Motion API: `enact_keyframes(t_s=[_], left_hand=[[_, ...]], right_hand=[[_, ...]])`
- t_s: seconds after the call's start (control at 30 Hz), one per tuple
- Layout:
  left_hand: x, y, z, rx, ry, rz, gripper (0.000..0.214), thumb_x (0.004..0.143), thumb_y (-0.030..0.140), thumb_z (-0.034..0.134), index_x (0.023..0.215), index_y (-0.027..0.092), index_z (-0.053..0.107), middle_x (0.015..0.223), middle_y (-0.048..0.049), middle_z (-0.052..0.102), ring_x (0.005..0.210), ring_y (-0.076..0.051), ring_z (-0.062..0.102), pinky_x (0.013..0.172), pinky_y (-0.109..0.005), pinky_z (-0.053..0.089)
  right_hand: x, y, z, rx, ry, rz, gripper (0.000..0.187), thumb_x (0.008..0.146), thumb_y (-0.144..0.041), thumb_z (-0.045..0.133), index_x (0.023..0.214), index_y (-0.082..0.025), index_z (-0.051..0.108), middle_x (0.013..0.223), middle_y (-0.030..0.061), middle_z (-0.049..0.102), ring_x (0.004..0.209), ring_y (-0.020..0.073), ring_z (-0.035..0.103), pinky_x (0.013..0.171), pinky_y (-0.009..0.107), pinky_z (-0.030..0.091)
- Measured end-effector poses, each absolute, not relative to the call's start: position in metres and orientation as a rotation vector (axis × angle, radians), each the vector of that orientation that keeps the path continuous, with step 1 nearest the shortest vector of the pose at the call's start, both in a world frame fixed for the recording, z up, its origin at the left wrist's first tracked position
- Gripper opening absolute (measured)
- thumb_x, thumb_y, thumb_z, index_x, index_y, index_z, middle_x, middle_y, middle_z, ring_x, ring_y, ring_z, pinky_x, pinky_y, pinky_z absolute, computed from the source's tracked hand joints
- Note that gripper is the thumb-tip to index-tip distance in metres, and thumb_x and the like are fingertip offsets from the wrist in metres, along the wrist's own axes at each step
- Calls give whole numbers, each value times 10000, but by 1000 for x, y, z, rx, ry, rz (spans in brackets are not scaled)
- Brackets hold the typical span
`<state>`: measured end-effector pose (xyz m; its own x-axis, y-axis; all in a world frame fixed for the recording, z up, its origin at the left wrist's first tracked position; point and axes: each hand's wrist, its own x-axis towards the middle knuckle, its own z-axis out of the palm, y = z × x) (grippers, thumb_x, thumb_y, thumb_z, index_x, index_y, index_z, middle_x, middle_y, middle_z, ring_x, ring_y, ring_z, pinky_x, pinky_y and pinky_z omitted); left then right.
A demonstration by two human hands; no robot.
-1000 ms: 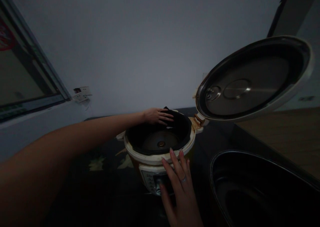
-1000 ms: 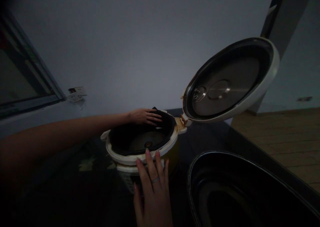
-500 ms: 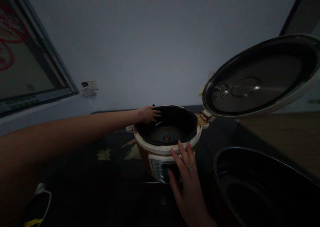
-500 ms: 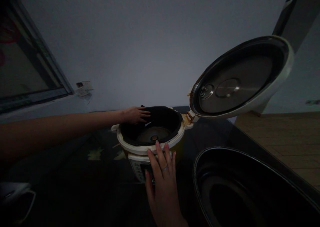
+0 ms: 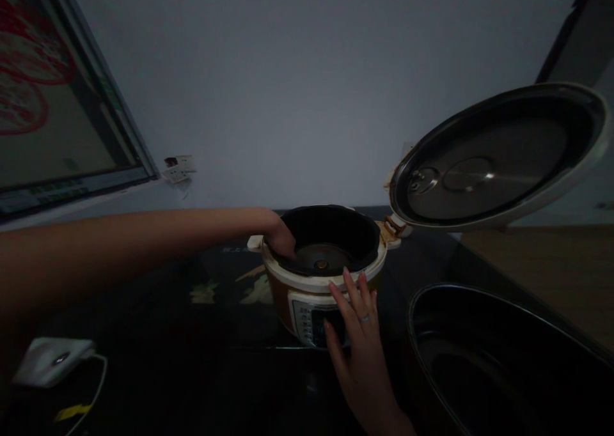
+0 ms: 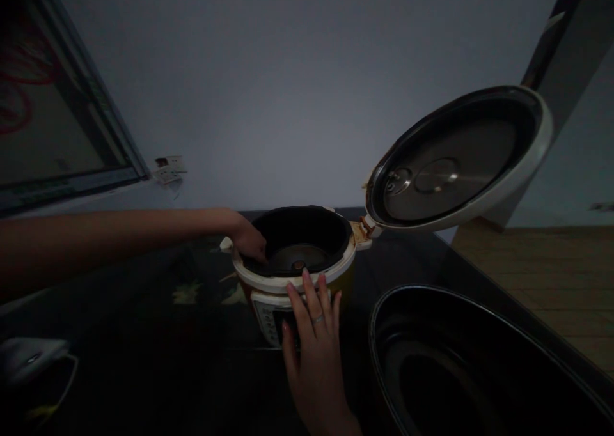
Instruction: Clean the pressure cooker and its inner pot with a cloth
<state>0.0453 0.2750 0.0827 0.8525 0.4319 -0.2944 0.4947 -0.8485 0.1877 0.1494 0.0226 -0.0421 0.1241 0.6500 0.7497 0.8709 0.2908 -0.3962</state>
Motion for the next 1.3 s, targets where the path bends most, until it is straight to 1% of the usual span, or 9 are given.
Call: enact_keyframes(t_s=[0.07, 0.13, 0.3, 0.4, 0.5, 0.63, 0.93, 1.13, 1.3], left_hand=[[49, 259, 94, 2543, 739, -618, 263, 684, 476, 651, 624, 242, 756, 559, -29, 685, 631, -204, 627, 732, -344, 554], [53, 241, 103, 2161, 780, -756, 294, 712, 482, 622, 732, 236, 781, 648, -38, 717, 702, -216, 646, 794, -365, 549], [69, 203, 105, 1816, 653, -535, 350, 728, 433, 622, 990, 247, 760, 799, -39, 739, 863, -237, 671, 865, -377, 525], [83, 190, 99, 1702, 587, -475, 383, 775, 417, 565, 1058, 215, 727, 836, -56, 730, 935, -252, 669, 916, -411, 498], [101, 181, 94, 1622, 585, -400, 360, 859, 372, 457, 1047, 184, 700, 854, -63, 720, 1010, -248, 648, 1001, -422, 440], [128, 176, 85, 1537, 597, -164, 363, 919, 305, 349, 980, 177, 683, 838, -53, 706, 1040, -213, 619, 1083, -368, 359], [188, 203, 84, 1477, 628, -11, 291, 927, 330, 418, 826, 188, 650, 729, -27, 649, 726, -166, 563, 837, -352, 473], [195, 221, 94, 1477, 833, 41, 337, 966, 323, 374, 763, 176, 598, 662, -26, 596, 691, -161, 557, 788, -334, 485], [184, 199, 87, 1638, 705, 14, 233, 925, 342, 491, 828, 188, 636, 784, -39, 653, 778, -181, 589, 795, -349, 478]], right_hand=[[149, 22, -42, -1425, -1592, -283, 592, 958, -115, 428, 1506, -290, 289, 1600, 78, 297, 1513, 292, 141, 1127, 704, 243], [149, 22, -42, -1422, -1587, -283, 592, 958, -119, 433, 1505, -294, 289, 1603, 75, 291, 1514, 292, 136, 1126, 706, 241], [149, 21, -43, -1428, -1587, -272, 588, 956, -122, 436, 1501, -286, 291, 1609, 67, 275, 1517, 284, 123, 1124, 706, 241], [148, 22, -43, -1427, -1585, -278, 583, 955, -116, 433, 1497, -280, 295, 1612, 68, 265, 1520, 277, 110, 1128, 702, 238], [148, 22, -43, -1420, -1583, -293, 576, 954, -111, 437, 1492, -269, 305, 1610, 76, 269, 1520, 273, 110, 1134, 696, 232], [147, 22, -41, -1424, -1596, -306, 571, 952, -109, 438, 1489, -255, 311, 1610, 79, 266, 1523, 265, 97, 1144, 681, 231], [148, 22, -41, -1442, -1595, -349, 590, 945, -104, 432, 1502, -249, 299, 1605, 80, 278, 1521, 270, 106, 1130, 674, 276], [147, 23, -39, -1451, -1604, -356, 592, 943, -99, 432, 1501, -240, 295, 1597, 92, 288, 1520, 281, 107, 1087, 705, 316], [147, 23, -40, -1434, -1597, -344, 594, 948, -106, 438, 1504, -251, 290, 1600, 91, 281, 1521, 276, 102, 1094, 702, 309]])
